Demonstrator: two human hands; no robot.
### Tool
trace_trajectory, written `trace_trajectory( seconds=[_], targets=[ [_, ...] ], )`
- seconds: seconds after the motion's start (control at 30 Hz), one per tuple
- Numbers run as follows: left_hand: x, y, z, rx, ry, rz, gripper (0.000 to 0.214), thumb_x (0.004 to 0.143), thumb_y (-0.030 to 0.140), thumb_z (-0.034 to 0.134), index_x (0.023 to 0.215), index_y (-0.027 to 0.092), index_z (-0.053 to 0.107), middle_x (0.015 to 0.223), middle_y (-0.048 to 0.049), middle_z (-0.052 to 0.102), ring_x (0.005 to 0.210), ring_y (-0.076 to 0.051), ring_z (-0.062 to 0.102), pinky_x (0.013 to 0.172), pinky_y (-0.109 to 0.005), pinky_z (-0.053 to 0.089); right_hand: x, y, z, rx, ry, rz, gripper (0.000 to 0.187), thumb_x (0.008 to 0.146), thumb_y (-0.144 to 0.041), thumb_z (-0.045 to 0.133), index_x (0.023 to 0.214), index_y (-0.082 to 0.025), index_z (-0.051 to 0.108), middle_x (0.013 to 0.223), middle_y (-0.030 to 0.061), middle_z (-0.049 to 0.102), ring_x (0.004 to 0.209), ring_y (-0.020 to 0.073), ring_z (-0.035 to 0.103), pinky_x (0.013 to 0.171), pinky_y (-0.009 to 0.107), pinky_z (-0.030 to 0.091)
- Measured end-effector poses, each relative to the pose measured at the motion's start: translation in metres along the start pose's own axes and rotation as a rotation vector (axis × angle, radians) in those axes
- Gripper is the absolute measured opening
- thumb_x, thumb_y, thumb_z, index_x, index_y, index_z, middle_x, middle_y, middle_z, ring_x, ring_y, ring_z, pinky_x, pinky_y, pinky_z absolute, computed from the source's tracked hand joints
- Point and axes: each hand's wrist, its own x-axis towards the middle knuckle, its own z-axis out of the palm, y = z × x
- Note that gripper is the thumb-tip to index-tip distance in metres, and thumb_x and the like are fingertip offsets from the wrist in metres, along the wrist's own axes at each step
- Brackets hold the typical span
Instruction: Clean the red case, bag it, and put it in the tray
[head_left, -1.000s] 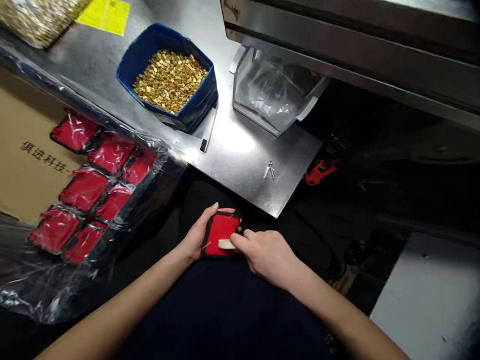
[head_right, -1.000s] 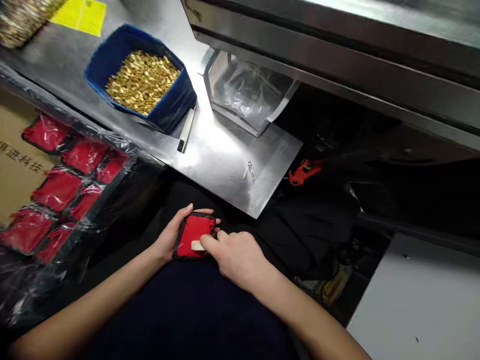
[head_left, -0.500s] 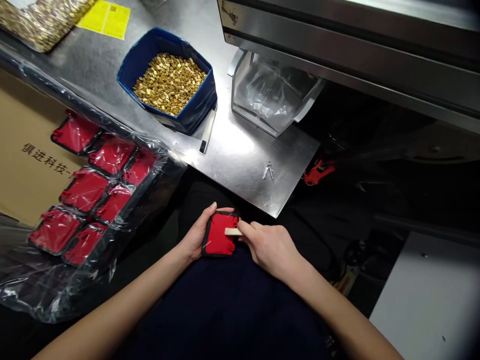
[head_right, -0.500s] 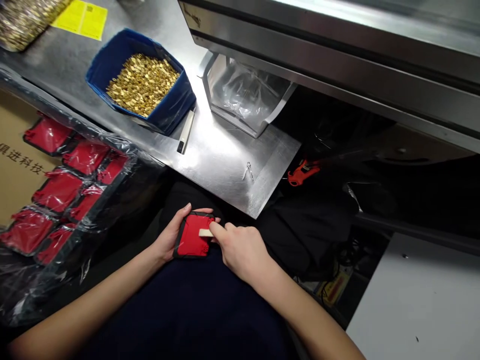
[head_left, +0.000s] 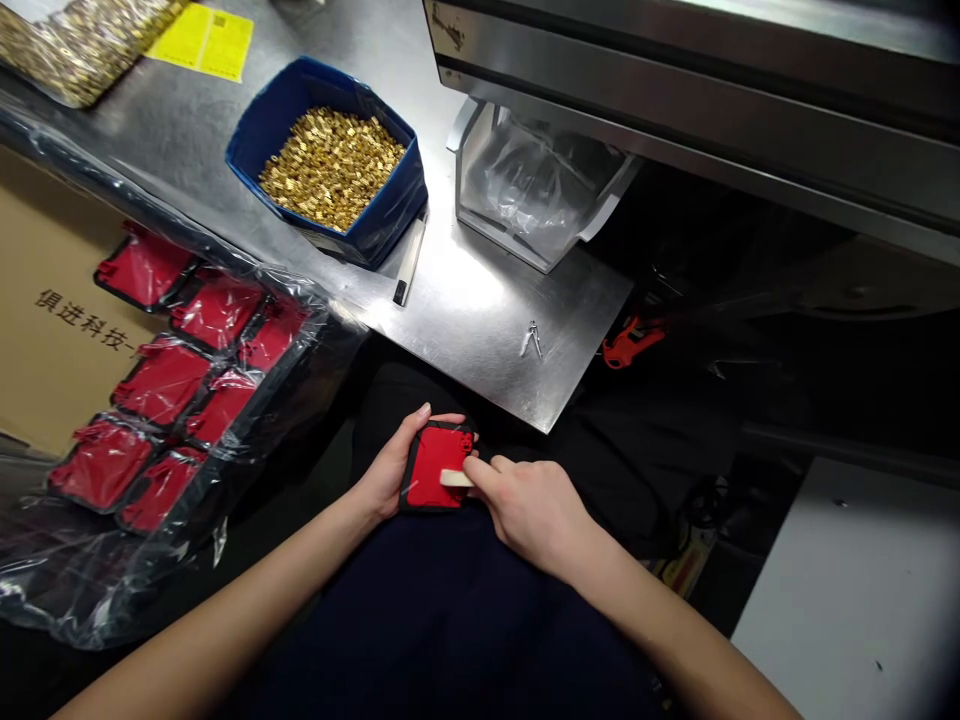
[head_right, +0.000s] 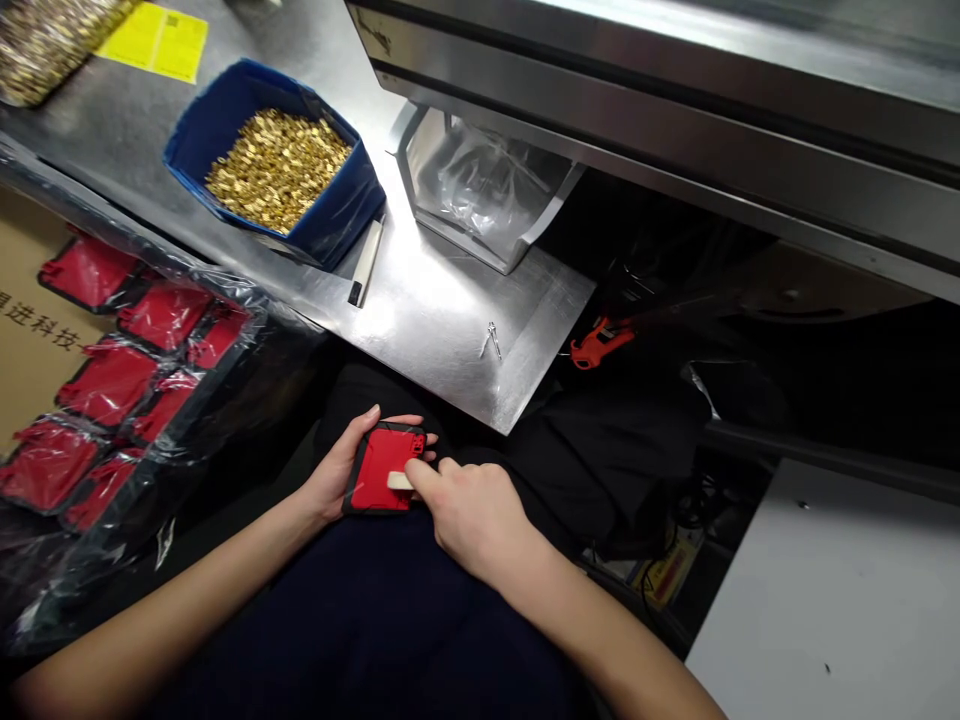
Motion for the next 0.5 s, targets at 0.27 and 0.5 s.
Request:
trace_trajectory(
  seconds=[0.27,0.5],
  targets=[
    [-0.0002,-0.0012,-0.0027,0.018,0.001,0.001,0.051,0.098,0.057,0.053,0.122,0.014,0.068,0.11,-0.0175,0.079,0.083,-0.029,0.078,0.071,-0.041,0.065,0.0009,0.0048,-0.0059,0.01,-0.03,0.04,0.021,0.107,-0.035,0.039,0.124,-0.031,0.052,0.091,-0.0019,0.072,0.072,0.0172,0.07,0.053,0.033,0.019],
    [-0.0001,-0.0034,-0.0009,0.022,0.016,0.034,0.049,0.097,0.055,0.055,0.12,0.014,0.07,0.107,-0.017,0.08,0.079,-0.027,0.078,0.065,-0.037,0.064,-0.0019,0.0022,-0.002,0.01,-0.001,0.108,0.023,0.109,-0.035,0.034,0.123,-0.03,0.052,0.091,-0.0018,0.071,0.074,0.0174,0.071,0.053,0.033,0.02]
  ],
)
